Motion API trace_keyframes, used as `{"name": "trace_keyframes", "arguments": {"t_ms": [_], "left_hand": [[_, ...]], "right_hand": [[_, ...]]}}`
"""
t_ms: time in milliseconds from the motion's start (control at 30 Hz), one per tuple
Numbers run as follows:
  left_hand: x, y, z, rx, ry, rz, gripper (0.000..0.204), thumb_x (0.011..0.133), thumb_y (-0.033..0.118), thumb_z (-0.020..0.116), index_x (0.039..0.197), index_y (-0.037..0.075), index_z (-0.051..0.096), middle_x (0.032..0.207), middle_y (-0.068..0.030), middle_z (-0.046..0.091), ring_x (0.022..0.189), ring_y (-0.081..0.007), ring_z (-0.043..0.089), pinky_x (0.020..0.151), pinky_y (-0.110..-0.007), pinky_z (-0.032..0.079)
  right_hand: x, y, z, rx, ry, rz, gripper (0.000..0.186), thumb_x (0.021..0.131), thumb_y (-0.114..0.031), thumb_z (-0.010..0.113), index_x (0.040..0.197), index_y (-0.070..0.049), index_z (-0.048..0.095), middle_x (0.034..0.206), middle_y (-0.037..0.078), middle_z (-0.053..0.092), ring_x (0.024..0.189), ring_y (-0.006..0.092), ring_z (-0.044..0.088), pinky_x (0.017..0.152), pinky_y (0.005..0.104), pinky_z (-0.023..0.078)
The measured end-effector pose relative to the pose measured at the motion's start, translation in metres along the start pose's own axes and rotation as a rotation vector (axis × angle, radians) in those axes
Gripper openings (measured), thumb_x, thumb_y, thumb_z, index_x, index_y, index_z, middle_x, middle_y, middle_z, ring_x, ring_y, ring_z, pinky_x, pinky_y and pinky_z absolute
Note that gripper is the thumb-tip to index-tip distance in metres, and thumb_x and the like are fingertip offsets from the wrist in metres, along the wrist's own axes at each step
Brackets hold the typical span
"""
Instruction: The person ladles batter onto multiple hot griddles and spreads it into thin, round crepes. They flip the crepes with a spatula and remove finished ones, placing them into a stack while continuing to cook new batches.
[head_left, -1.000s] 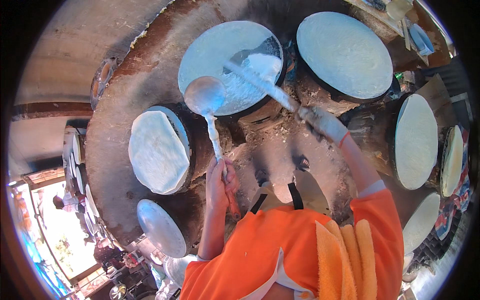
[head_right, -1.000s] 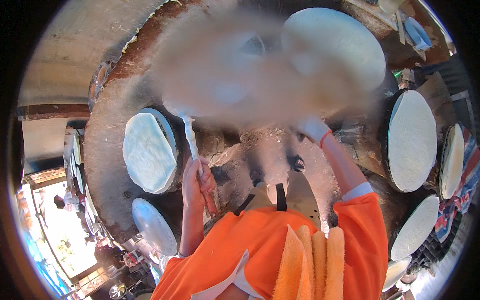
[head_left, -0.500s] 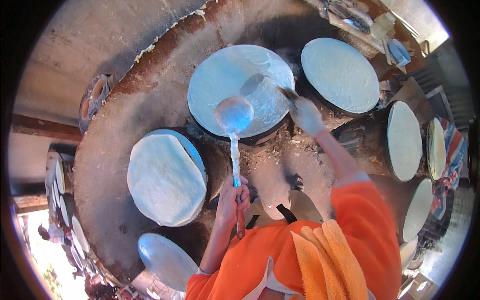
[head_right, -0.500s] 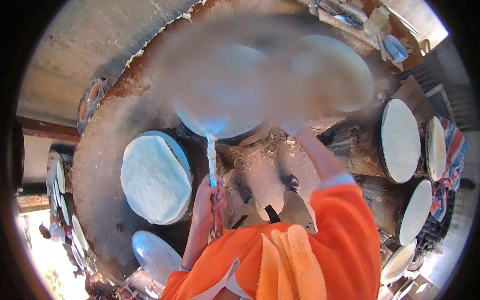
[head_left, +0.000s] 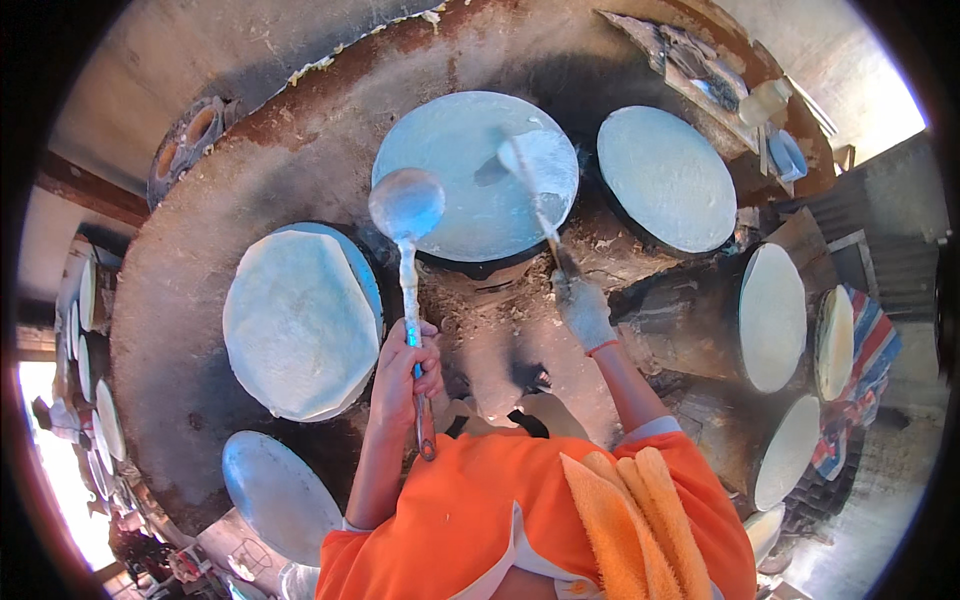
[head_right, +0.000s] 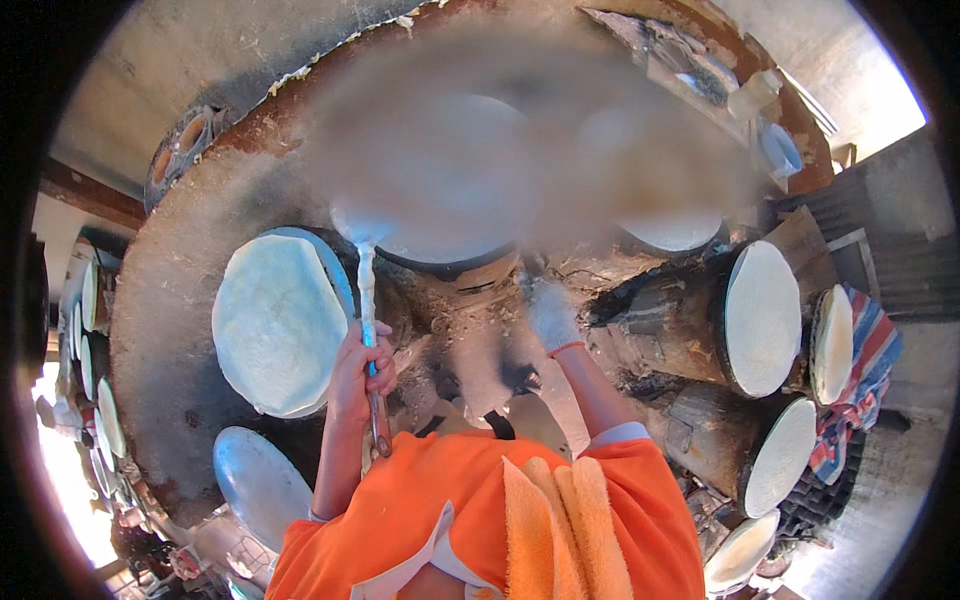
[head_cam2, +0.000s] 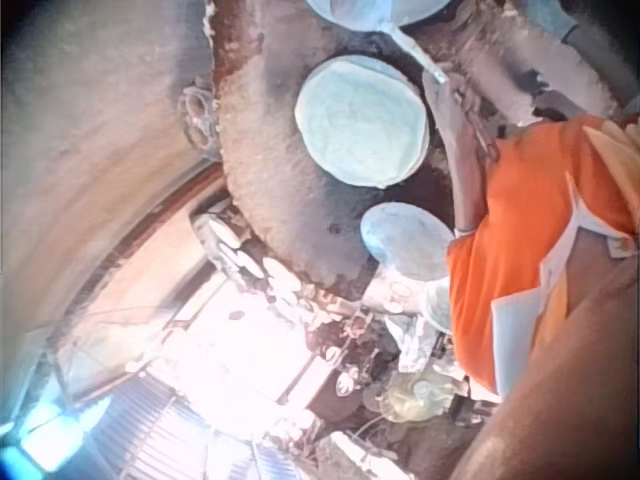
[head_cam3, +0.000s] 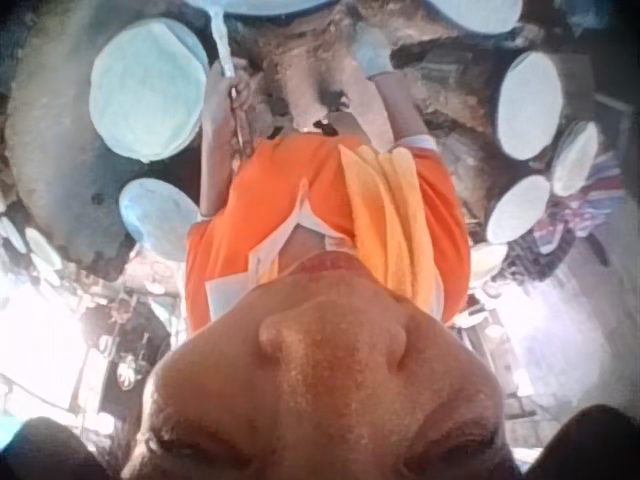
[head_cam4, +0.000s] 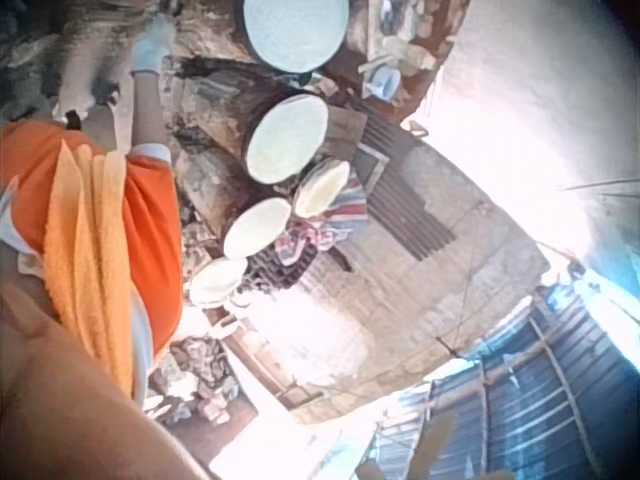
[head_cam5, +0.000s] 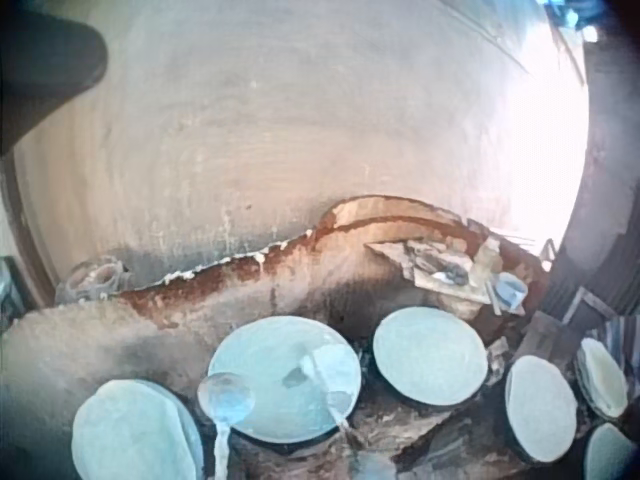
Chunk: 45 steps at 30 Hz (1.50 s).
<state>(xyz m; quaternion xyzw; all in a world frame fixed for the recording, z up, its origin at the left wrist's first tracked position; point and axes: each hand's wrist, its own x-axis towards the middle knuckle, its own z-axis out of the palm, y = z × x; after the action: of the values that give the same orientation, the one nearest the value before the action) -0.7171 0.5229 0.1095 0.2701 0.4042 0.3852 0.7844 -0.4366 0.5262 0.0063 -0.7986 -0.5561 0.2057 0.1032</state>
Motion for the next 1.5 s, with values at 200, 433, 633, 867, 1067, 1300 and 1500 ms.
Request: {"name": "trace_keyframes", "arguments": {"t_ms": [200,433,633,867,1067,1300,1500], "left_hand": [[0.001,0.000,0.019,0.009,0.068,-0.036,0.018,0.083,0.007,0.039,0.100,0.004,0.042,0.061,-0.0015,0.038,0.035,-0.0068,0.028,0.035,-0.022,0.027],[0.004,-0.016,0.033,-0.052,0.085,-0.078,0.018,0.088,0.011,0.038,0.103,0.004,0.043,0.065,-0.0012,0.040,0.038,-0.0062,0.030,0.036,-0.023,0.029],[0.032,0.013,0.050,0.071,0.095,-0.127,0.020,0.090,0.013,0.038,0.107,0.003,0.044,0.065,-0.0006,0.041,0.041,-0.0056,0.033,0.037,-0.022,0.030],[0.159,0.060,0.035,0.285,-0.020,-0.069,0.022,0.089,0.014,0.043,0.109,0.005,0.041,0.067,-0.0031,0.043,0.042,-0.0073,0.036,0.037,-0.023,0.032],[0.125,0.034,0.026,0.484,0.020,-0.071,0.013,0.085,0.010,0.044,0.096,0.004,0.040,0.067,-0.0072,0.046,0.038,-0.0105,0.039,0.035,-0.027,0.037],[0.094,0.021,0.004,0.575,0.010,-0.078,0.010,0.087,0.012,0.042,0.094,0.006,0.039,0.067,-0.0066,0.046,0.039,-0.0108,0.040,0.035,-0.027,0.036],[0.078,-0.015,0.017,0.267,0.055,-0.058,0.010,0.091,0.018,0.041,0.089,0.011,0.034,0.066,-0.0028,0.041,0.040,-0.0101,0.037,0.037,-0.027,0.036]], "right_hand": [[0.028,0.063,0.040,1.871,0.072,0.194,0.026,0.089,-0.004,0.039,0.109,0.006,0.050,0.100,0.012,0.057,0.079,0.0170,0.057,0.069,0.0274,0.052],[0.021,0.042,0.022,1.240,-0.045,-0.102,0.022,0.088,-0.013,0.049,0.104,0.000,0.057,0.095,0.010,0.061,0.083,0.0195,0.059,0.074,0.0301,0.048],[0.082,0.111,0.070,0.670,0.104,-0.463,0.031,0.088,-0.008,0.043,0.115,0.007,0.046,0.095,0.014,0.058,0.082,0.0192,0.058,0.072,0.0267,0.051],[0.029,0.059,-0.007,0.588,-0.095,-0.432,0.034,0.089,-0.008,0.045,0.122,0.001,0.043,0.094,0.012,0.058,0.080,0.0152,0.056,0.069,0.0190,0.045],[-0.006,0.047,0.039,1.100,-0.009,-0.034,0.022,0.089,-0.016,0.047,0.103,-0.001,0.055,0.092,0.010,0.057,0.084,0.0143,0.055,0.070,0.0257,0.045],[-0.017,-0.007,0.037,1.092,-0.073,0.083,0.034,0.087,-0.005,0.044,0.120,-0.002,0.047,0.076,-0.003,0.048,0.067,0.0049,0.048,0.057,0.0155,0.041],[-0.017,-0.016,0.122,0.948,0.042,-0.168,0.032,0.087,-0.011,0.047,0.118,-0.007,0.050,0.071,0.000,0.053,0.060,0.0088,0.051,0.051,0.0225,0.044]]}}
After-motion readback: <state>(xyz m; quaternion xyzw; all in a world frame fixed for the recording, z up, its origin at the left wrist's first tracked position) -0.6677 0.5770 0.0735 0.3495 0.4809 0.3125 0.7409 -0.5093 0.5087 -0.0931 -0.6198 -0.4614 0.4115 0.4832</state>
